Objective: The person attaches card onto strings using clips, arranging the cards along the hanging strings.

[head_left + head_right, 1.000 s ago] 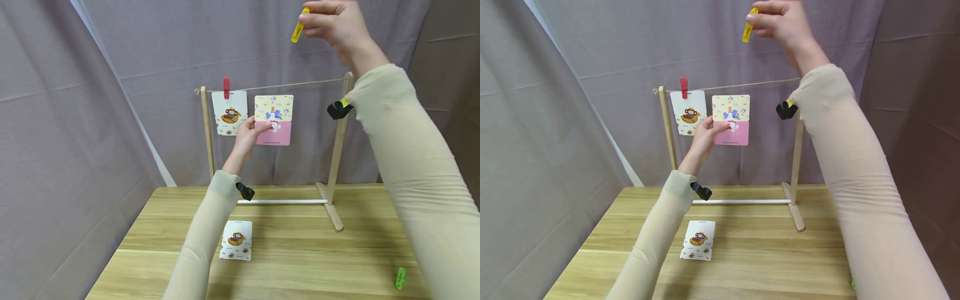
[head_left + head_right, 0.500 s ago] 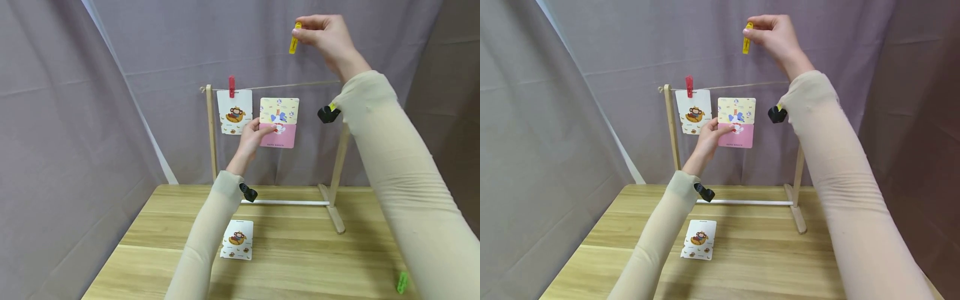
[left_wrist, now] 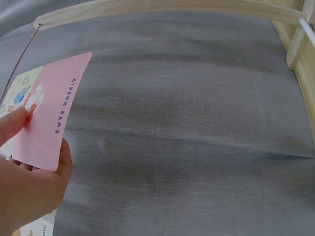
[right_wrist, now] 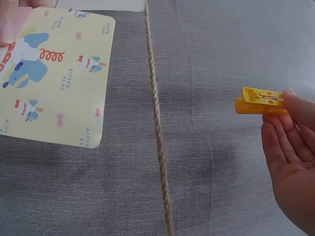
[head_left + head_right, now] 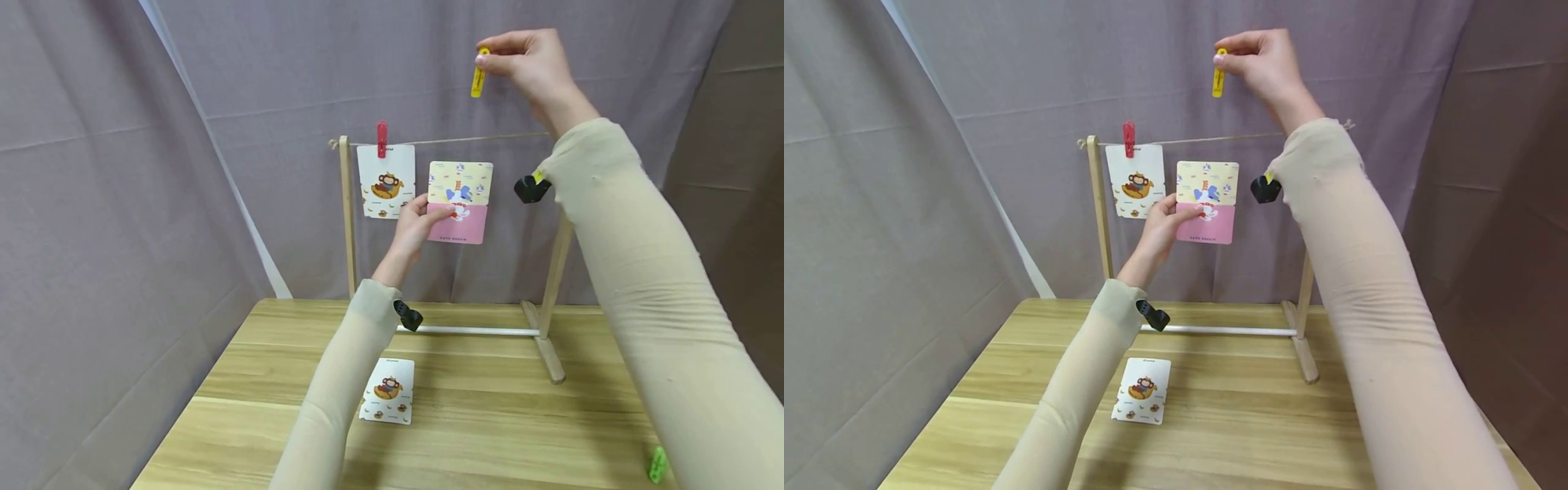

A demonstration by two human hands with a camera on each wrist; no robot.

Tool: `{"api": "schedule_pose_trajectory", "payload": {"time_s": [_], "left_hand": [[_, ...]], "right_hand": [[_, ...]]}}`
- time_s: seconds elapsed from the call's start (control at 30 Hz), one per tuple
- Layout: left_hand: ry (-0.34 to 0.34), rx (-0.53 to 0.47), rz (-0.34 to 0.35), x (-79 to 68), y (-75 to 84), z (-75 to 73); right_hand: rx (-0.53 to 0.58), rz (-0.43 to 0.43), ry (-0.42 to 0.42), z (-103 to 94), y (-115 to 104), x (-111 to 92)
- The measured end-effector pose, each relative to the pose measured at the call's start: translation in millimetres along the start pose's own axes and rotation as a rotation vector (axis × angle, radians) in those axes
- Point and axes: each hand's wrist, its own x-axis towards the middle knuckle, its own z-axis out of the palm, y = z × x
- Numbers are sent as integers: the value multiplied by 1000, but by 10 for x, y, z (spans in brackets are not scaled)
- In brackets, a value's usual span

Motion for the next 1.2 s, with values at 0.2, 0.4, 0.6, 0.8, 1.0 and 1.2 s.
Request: {"api": "schedule_pose_trajectory", "payload": {"time_s": [0.2, 0.4, 0.6, 0.8, 1.0, 1.2], "left_hand": [[-1, 12, -10, -7, -5, 8], [10, 21, -5, -15, -20, 7], [16, 27, -25, -36, -55, -8], [11, 22, -13, -38, -55, -18], [7, 22, -8, -36, -71, -39], [13, 35, 1, -35, -116, -53]], "right_hand": [[-44, -16, -15, 11, 21, -15], [-76, -18, -42, 25, 119, -48], [-128, 8, -63, 59, 264, -85], [-110, 22, -82, 111, 353, -63], [-167, 10, -120, 176, 471, -107], [-192, 18, -147, 225, 546, -157]]}}
